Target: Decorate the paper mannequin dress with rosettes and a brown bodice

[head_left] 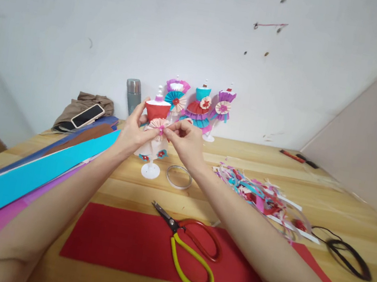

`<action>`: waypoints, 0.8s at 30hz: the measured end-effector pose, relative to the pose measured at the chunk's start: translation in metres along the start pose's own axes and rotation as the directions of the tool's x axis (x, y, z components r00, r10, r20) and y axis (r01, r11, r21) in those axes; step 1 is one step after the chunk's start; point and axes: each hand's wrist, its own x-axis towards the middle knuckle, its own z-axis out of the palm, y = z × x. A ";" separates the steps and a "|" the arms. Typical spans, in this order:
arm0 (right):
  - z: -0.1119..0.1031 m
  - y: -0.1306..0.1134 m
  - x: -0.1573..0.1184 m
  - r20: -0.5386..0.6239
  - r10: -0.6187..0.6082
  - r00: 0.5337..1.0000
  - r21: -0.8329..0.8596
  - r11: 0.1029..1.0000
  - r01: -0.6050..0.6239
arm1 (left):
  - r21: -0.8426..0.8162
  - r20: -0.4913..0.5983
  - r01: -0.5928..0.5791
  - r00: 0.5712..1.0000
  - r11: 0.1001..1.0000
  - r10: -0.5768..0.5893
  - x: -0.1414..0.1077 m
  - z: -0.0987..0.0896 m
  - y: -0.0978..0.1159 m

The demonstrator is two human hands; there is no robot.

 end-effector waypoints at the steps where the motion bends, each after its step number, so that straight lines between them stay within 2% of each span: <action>1: 0.000 0.003 0.002 0.018 0.045 0.999 0.057 0.997 -0.046 | -0.007 0.000 0.000 1.000 1.000 0.000 0.000 0.000 0.000; 3: -0.002 0.006 0.004 0.039 0.100 0.994 0.146 0.984 -0.104 | -0.022 0.002 -0.001 1.000 1.000 0.001 0.000 -0.001 0.001; 6: -0.004 0.005 0.004 0.031 0.086 0.996 0.195 0.977 -0.091 | -0.039 0.009 0.008 1.000 0.999 -0.007 0.000 -0.001 0.000; 14: -0.002 -0.002 -0.001 0.019 0.044 0.999 -0.030 0.999 -0.044 | -0.058 0.043 0.026 0.999 0.998 -0.023 0.000 -0.003 -0.004; 19: -0.008 0.002 0.001 0.060 0.007 0.998 0.025 1.000 -0.009 | -0.044 0.074 0.000 0.997 0.999 0.003 0.003 -0.006 -0.010; 22: -0.016 0.009 0.007 0.025 -0.006 1.000 0.047 0.999 0.005 | -0.021 0.110 -0.038 0.993 0.999 0.040 0.004 -0.008 -0.011; 24: -0.022 0.017 0.013 0.007 0.009 1.000 -0.006 1.000 -0.009 | 0.005 0.124 -0.089 0.988 0.996 0.087 0.004 -0.010 -0.011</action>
